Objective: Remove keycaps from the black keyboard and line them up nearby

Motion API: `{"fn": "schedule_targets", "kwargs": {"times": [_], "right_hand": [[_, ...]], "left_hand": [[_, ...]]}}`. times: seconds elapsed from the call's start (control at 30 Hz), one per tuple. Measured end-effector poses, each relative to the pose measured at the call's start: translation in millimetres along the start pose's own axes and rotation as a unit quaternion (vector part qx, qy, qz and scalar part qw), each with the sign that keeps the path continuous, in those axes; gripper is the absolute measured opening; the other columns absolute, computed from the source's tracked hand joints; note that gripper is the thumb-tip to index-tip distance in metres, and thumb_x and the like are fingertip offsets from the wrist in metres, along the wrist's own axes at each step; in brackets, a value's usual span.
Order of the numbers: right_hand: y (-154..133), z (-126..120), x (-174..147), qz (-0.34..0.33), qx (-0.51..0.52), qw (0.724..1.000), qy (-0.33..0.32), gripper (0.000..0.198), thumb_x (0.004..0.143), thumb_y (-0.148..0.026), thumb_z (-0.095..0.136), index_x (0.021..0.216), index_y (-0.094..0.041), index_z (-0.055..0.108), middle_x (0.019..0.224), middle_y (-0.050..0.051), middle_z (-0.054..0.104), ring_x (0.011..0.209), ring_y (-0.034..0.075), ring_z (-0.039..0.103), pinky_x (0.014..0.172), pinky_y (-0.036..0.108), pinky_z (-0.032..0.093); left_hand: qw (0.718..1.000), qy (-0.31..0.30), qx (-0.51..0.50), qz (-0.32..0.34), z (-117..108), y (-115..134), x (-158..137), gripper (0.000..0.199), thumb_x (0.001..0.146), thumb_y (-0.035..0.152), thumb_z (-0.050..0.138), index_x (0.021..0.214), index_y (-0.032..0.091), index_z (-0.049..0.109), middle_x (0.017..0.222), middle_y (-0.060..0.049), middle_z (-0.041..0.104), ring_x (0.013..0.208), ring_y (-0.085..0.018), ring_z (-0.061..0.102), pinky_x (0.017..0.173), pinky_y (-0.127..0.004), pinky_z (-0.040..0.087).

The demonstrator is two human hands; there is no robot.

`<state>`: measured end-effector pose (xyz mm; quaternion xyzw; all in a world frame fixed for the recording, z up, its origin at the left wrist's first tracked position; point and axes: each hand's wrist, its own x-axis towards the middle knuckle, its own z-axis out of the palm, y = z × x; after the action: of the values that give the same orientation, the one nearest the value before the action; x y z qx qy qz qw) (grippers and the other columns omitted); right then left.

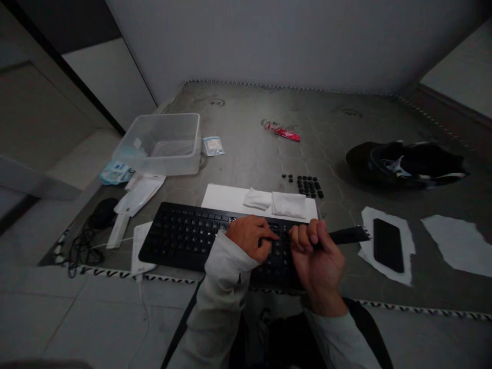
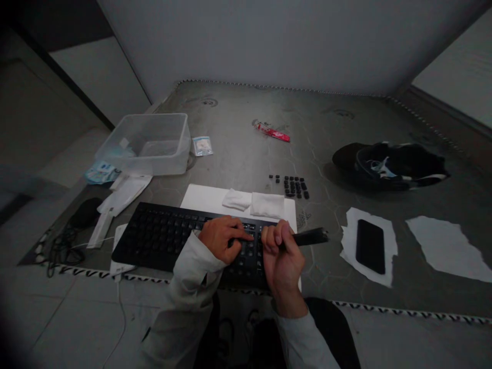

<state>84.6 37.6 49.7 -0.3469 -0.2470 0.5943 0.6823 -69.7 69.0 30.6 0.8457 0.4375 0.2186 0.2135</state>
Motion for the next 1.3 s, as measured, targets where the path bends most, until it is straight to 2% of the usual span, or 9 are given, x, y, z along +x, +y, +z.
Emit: {"fn": "schedule_targets", "kwargs": {"times": [0.3,0.57,0.77,0.97,1.17,1.3], "right_hand": [[14,1,2,-0.002,-0.032,0.999,0.001,0.041,0.087,-0.039,0.063,0.058,-0.02,0.04,0.05,-0.006,0.026,0.047,0.01,0.023,0.049,0.028,0.021],[26,5,2,-0.017,-0.065,0.997,0.036,0.037,0.089,-0.034,0.062,0.061,-0.019,0.043,0.055,-0.007,0.031,0.05,0.009,0.024,0.05,0.027,0.021],[31,9,7,-0.038,-0.114,0.992,0.034,0.041,0.09,-0.039,0.061,0.061,-0.02,0.038,0.052,-0.008,0.029,0.048,0.009,0.025,0.049,0.027,0.022],[37,3,6,-0.07,-0.17,0.983,0.015,0.042,0.089,-0.042,0.06,0.06,-0.021,0.038,0.05,-0.008,0.029,0.047,0.009,0.027,0.048,0.026,0.025],[36,7,11,-0.056,-0.223,0.971,0.066,0.045,0.088,-0.044,0.06,0.058,-0.022,0.035,0.049,-0.009,0.031,0.045,0.008,0.027,0.047,0.026,0.026],[38,17,8,-0.079,-0.276,0.955,0.078,0.042,0.084,-0.046,0.063,0.058,-0.021,0.041,0.051,-0.008,0.036,0.048,0.009,0.034,0.05,0.025,0.031]], "left_hand": [[0.999,-0.009,-0.036,-0.022,2,-1,3,0.037,0.07,0.01,0.052,0.087,0.029,0.079,0.086,0.003,0.073,0.08,-0.017,0.063,0.076,-0.029,0.049],[0.999,-0.008,-0.037,-0.022,2,-1,3,0.032,0.074,0.012,0.054,0.087,0.028,0.078,0.084,0.002,0.072,0.081,-0.017,0.063,0.075,-0.029,0.049],[0.999,-0.02,-0.031,-0.011,2,-3,4,0.033,0.075,0.013,0.052,0.088,0.027,0.078,0.086,0.001,0.072,0.082,-0.017,0.063,0.075,-0.029,0.048],[0.999,-0.029,-0.031,-0.008,-2,-3,4,0.033,0.074,0.012,0.051,0.089,0.025,0.078,0.088,-0.001,0.071,0.084,-0.018,0.063,0.075,-0.03,0.049],[0.999,-0.018,-0.036,-0.004,1,-5,3,0.033,0.073,0.011,0.051,0.087,0.025,0.077,0.086,0.0,0.071,0.083,-0.018,0.064,0.076,-0.031,0.049],[0.999,-0.018,-0.033,0.006,1,-7,3,0.029,0.072,0.012,0.05,0.081,0.022,0.076,0.085,-0.001,0.07,0.085,-0.019,0.063,0.079,-0.032,0.05]]}}
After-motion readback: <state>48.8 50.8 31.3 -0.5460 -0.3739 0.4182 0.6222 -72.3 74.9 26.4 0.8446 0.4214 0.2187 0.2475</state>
